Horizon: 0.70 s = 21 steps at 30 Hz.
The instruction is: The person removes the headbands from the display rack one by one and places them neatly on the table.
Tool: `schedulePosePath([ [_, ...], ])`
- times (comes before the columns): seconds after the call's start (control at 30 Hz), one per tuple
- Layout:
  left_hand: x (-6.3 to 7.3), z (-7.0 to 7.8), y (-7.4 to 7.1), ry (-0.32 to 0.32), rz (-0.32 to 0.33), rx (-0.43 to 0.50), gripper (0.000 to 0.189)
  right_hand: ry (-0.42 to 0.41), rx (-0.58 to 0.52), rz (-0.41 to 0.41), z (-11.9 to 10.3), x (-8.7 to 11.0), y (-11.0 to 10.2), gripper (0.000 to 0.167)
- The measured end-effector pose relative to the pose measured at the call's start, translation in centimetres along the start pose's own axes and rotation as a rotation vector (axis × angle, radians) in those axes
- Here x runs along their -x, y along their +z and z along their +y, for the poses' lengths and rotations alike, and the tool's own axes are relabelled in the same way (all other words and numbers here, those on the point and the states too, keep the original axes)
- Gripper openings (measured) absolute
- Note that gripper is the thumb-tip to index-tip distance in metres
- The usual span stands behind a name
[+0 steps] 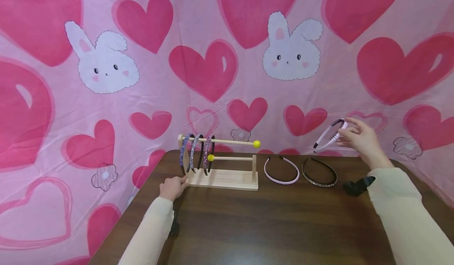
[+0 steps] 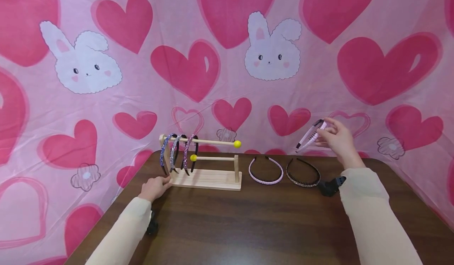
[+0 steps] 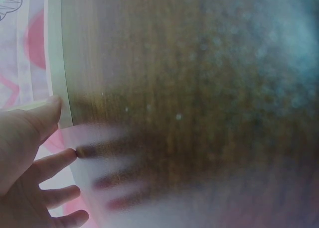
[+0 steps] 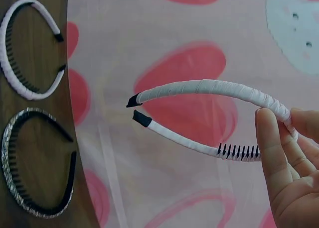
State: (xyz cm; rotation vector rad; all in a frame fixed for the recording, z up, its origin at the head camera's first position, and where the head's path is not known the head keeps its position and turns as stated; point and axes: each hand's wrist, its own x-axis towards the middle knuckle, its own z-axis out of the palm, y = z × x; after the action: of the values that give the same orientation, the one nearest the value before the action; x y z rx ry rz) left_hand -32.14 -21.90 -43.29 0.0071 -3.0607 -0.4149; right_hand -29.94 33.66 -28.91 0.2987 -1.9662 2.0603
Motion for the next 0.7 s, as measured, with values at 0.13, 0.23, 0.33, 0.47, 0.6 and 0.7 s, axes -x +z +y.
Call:
schedulePosePath([
  [0.13,-0.1,-0.1,0.1,0.005,0.015,-0.007,0.041,0.013,0.004,0.031,0.6,0.3,-1.3,0.073],
  [0.23,-0.1,-0.1,0.1,0.004,0.012,-0.004,0.042,0.026,0.067,0.052,1.1,0.7,-2.1,0.073],
  [0.33,-0.1,-0.1,0.2,0.001,0.012,-0.004,0.042,0.032,0.083,0.059,1.7,1.1,-2.8,0.072],
  [0.47,-0.1,-0.1,0.2,-0.004,0.013,0.002,0.042,0.04,0.008,0.072,2.7,1.4,-3.8,0.073],
  [0.6,-0.1,-0.1,0.1,-0.001,0.011,0.012,0.041,0.069,0.091,0.099,4.3,1.3,-5.7,0.077],
  [0.7,-0.1,-0.1,0.1,0.007,0.011,0.011,0.04,0.075,0.142,0.124,7.6,0.1,-9.1,0.075],
])
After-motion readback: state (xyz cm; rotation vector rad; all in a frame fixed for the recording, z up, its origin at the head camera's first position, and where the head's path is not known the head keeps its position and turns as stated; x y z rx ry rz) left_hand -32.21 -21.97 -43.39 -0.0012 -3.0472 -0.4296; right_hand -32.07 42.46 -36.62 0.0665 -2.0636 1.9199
